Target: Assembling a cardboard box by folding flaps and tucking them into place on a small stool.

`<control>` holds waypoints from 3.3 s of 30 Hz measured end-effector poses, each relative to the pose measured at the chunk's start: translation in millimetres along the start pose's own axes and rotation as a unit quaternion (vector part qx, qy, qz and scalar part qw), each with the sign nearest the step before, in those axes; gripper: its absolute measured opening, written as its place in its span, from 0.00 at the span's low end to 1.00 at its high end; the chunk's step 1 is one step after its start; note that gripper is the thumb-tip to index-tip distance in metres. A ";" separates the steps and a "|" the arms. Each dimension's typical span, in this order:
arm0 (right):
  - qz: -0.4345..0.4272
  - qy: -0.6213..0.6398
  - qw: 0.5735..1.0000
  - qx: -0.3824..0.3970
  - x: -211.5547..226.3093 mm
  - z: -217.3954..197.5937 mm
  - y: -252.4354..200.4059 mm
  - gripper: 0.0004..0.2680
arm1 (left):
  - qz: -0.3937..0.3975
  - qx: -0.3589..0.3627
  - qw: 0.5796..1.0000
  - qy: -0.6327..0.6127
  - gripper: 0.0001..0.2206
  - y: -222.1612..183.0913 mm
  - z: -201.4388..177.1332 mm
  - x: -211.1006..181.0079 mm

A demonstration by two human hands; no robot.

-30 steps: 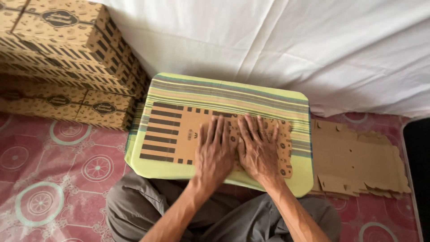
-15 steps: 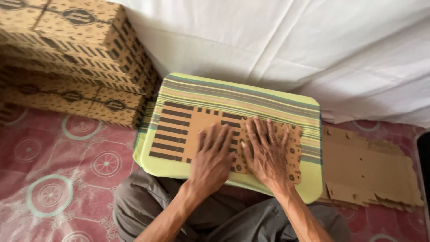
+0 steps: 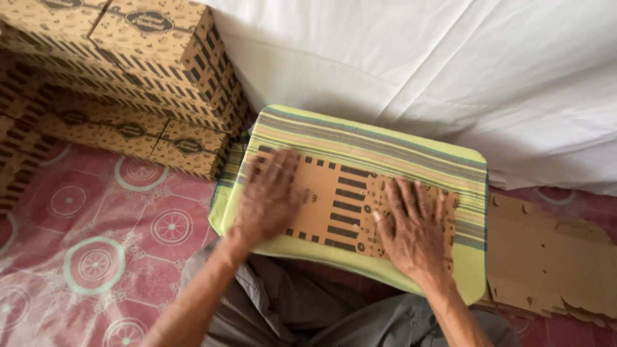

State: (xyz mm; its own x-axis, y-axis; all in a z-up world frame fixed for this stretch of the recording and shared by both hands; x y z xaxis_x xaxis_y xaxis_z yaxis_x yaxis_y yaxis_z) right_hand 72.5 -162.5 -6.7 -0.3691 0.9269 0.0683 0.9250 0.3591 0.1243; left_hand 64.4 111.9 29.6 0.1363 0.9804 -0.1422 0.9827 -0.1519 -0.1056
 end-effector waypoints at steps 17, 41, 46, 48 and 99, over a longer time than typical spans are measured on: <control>0.050 0.008 0.999 0.006 -37.3 -13.3 -33.3 0.25 | -0.073 -0.095 0.990 0.078 0.35 -8.7 31.8 5.0; 0.037 0.019 0.999 -0.032 -38.1 -13.9 -32.2 0.25 | 0.139 -0.123 0.976 -0.110 0.41 -88.0 59.8 -184.6; 0.029 0.005 0.998 -0.047 -35.4 -18.9 -34.4 0.25 | 0.161 -0.191 0.960 -0.126 0.39 -37.6 38.5 -181.0; 0.026 0.012 0.999 -0.047 -31.8 -23.9 -35.1 0.25 | 0.144 -0.191 0.965 -0.107 0.34 -8.1 40.9 -175.9; 0.054 0.002 0.998 -0.025 -40.0 -9.3 -36.1 0.21 | 0.068 -0.193 0.979 -0.018 0.35 9.9 30.2 -180.6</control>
State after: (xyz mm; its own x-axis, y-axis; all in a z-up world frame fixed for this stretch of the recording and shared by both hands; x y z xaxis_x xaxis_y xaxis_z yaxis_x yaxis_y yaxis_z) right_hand 53.0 -213.6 -4.7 -0.2677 0.9594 0.0886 0.9538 0.2509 0.1656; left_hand 45.7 -70.5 24.5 0.2723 0.9481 -0.1644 0.9305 -0.2159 0.2960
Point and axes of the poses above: each hand's wrist, its own y-axis towards the middle knuckle, its own z-axis out of the palm, x = y × z, the point moved 6 cm from there along y, towards the middle knuckle, and after that the axes turned 5 degrees about x, right-handed, at the moved point
